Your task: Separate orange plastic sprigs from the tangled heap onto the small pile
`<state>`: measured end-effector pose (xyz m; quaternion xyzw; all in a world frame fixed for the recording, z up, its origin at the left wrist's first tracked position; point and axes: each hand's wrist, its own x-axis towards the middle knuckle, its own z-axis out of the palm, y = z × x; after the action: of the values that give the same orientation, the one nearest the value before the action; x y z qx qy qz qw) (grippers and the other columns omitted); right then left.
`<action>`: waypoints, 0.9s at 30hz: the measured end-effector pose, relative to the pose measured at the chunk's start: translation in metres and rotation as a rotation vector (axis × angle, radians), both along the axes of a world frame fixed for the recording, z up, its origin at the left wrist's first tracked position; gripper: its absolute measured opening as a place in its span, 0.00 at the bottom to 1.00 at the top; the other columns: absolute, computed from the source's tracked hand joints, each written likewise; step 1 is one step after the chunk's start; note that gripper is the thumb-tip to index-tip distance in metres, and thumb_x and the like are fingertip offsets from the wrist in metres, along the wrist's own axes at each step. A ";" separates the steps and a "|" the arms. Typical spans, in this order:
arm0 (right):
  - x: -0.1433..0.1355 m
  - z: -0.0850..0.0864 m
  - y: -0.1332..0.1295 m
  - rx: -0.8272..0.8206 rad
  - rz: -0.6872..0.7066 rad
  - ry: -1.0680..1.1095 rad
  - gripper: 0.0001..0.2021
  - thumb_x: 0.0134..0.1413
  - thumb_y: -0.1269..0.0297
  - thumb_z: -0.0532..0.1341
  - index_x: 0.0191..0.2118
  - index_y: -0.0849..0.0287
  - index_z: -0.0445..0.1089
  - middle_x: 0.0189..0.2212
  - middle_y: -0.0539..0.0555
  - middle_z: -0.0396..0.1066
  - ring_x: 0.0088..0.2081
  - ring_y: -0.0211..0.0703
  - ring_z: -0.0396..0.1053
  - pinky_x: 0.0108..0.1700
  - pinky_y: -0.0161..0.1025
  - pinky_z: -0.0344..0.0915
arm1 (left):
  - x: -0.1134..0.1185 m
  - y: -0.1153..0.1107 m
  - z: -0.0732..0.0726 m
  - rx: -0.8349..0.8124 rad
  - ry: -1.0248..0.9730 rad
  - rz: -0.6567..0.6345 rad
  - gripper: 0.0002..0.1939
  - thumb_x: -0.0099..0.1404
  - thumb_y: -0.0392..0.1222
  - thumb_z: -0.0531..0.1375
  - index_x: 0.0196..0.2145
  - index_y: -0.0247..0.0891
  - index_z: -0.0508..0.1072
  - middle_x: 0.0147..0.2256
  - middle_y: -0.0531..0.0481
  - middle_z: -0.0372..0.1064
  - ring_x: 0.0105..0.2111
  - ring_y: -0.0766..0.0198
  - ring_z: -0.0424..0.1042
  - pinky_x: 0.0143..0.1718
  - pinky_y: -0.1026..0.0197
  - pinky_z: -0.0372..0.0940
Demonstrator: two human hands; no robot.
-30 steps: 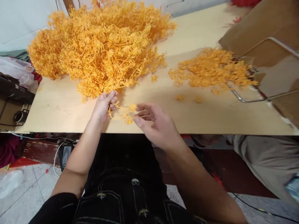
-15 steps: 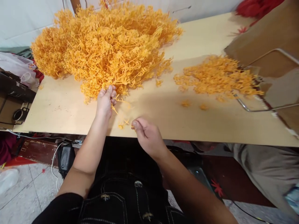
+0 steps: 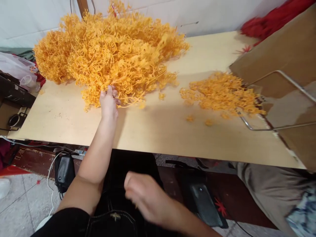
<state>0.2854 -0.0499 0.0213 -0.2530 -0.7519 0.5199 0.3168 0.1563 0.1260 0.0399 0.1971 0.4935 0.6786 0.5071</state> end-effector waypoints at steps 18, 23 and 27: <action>0.000 -0.007 0.075 -0.405 -0.566 0.327 0.17 0.52 0.48 0.54 0.25 0.56 0.56 0.17 0.44 0.45 0.18 0.31 0.45 0.19 0.32 0.45 | 0.018 -0.026 0.001 0.042 0.002 -0.254 0.09 0.62 0.41 0.53 0.26 0.36 0.62 0.17 0.60 0.48 0.13 0.79 0.46 0.14 0.74 0.46; -0.007 -0.005 0.044 0.154 -0.471 -0.003 0.14 0.58 0.64 0.47 0.21 0.58 0.56 0.19 0.50 0.57 0.23 0.35 0.57 0.26 0.35 0.55 | 0.016 -0.025 0.003 0.039 -0.042 -0.222 0.10 0.61 0.43 0.55 0.25 0.36 0.61 0.16 0.61 0.47 0.13 0.78 0.46 0.13 0.73 0.45; -0.003 -0.004 0.029 0.280 -0.495 -0.139 0.14 0.58 0.69 0.46 0.22 0.58 0.56 0.17 0.49 0.59 0.21 0.35 0.58 0.25 0.34 0.55 | 0.024 -0.025 0.002 0.011 -0.034 -0.209 0.11 0.62 0.43 0.54 0.24 0.36 0.61 0.15 0.61 0.47 0.12 0.78 0.45 0.13 0.72 0.45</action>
<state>0.2825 -0.0205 0.0173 -0.4176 -0.7516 0.2994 0.4136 0.1802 0.1011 0.0416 0.2387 0.4580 0.6279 0.5822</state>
